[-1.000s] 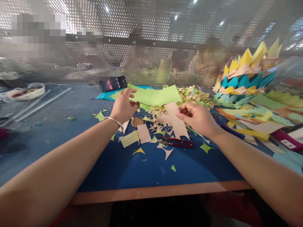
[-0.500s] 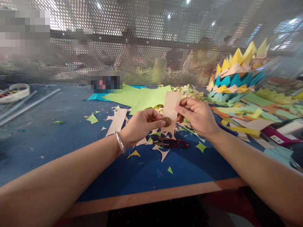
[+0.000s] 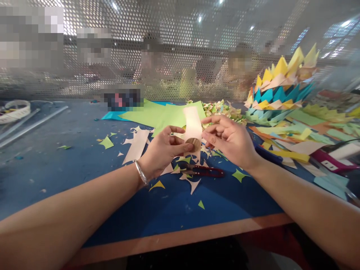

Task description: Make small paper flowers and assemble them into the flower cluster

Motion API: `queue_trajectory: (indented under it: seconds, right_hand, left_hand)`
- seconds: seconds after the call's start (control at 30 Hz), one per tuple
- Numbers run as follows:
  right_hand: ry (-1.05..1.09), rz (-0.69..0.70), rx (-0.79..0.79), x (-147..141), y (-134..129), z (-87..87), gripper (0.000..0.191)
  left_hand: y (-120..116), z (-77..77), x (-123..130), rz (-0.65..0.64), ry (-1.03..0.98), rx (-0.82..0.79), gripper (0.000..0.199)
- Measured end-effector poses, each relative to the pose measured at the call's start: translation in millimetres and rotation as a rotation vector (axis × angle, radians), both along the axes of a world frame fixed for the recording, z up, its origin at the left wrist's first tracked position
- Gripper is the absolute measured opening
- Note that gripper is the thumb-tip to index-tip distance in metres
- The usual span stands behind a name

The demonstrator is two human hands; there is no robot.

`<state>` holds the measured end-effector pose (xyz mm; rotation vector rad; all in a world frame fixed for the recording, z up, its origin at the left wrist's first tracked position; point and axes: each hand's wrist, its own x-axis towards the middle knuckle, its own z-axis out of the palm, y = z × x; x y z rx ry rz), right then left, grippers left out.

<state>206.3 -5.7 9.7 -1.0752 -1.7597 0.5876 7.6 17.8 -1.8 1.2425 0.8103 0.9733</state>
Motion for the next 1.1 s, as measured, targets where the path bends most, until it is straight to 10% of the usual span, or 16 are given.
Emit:
queue_trajectory:
  seconds: [0.3, 1.1]
  right_hand:
    - [-0.241, 0.008, 0.136, -3.1, -12.4, 1.5, 0.046]
    - [-0.455, 0.094, 0.268, -2.1, -7.6, -1.1, 0.033]
  left_hand:
    - [-2.8, 7.3, -1.0, -0.057, 0.009, -0.113, 0.007]
    - [-2.7, 10.6, -0.1, -0.038, -0.092, -0.200, 0.013]
